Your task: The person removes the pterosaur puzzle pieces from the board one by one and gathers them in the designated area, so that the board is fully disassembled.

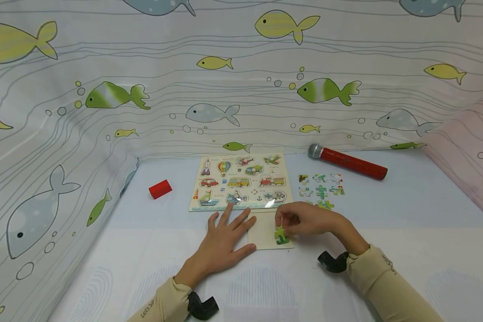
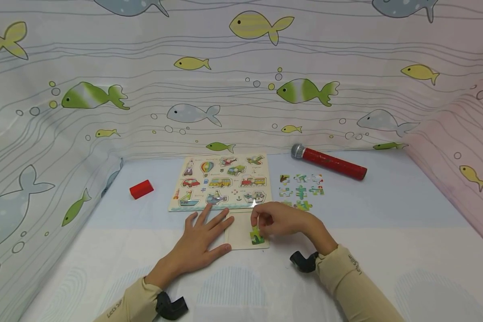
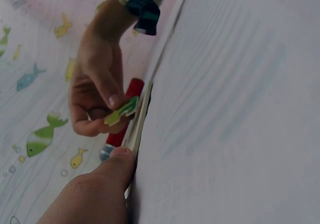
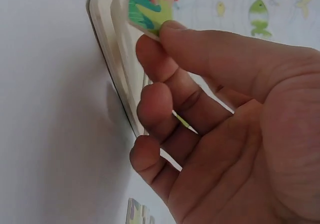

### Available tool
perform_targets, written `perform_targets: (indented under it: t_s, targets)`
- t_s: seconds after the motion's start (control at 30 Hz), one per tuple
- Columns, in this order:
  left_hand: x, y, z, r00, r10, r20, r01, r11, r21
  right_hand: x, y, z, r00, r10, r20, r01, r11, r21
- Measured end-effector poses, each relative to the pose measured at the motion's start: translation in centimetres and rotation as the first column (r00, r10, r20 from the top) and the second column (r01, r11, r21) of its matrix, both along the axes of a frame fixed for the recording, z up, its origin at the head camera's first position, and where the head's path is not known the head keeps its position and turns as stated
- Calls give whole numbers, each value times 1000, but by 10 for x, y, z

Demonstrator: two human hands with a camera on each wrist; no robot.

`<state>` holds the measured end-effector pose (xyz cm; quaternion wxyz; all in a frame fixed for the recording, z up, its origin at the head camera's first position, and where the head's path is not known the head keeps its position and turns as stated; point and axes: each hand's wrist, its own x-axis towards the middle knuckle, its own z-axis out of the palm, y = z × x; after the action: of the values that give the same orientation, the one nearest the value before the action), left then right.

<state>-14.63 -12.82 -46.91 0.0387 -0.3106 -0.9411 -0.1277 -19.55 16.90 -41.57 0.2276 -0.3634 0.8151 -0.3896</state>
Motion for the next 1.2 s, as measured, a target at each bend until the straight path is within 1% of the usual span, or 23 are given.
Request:
perform_targets:
  t_s: [0.13, 0.3, 0.43, 0.63, 0.87, 0.97, 1.13, 1.2]
  targets:
    - [0, 0, -1, 1000, 0, -1, 0, 1000, 0, -4, 6, -1, 999, -29, 43, 30, 999, -34]
    - [0, 0, -1, 1000, -2, 1, 2, 1000, -3, -10, 23, 3, 991, -112, 79, 115, 992, -44]
    - [0, 0, -1, 1000, -6, -3, 6, 1000, -1, -16, 43, 6, 979, -188, 73, 192, 981, -37]
    - [1, 0, -1, 1000, -7, -7, 7, 1000, 1, -24, 75, 10, 958, -285, 39, 285, 958, -5]
    - [0, 0, -2, 1000, -5, -10, 5, 1000, -2, -24, 107, 16, 922, -386, 0, 386, 922, 40]
    - [0, -1, -2, 1000, -5, -13, 5, 1000, -3, -23, 117, 16, 913, -408, -4, 408, 911, 57]
    - [1, -1, -3, 1000, -5, -6, 5, 1000, 3, -23, 130, 12, 910, -414, -10, 414, 909, 54]
    - [1, -1, -2, 1000, -6, -5, 6, 1000, 4, -23, 136, 8, 905, -425, -2, 424, 904, 59]
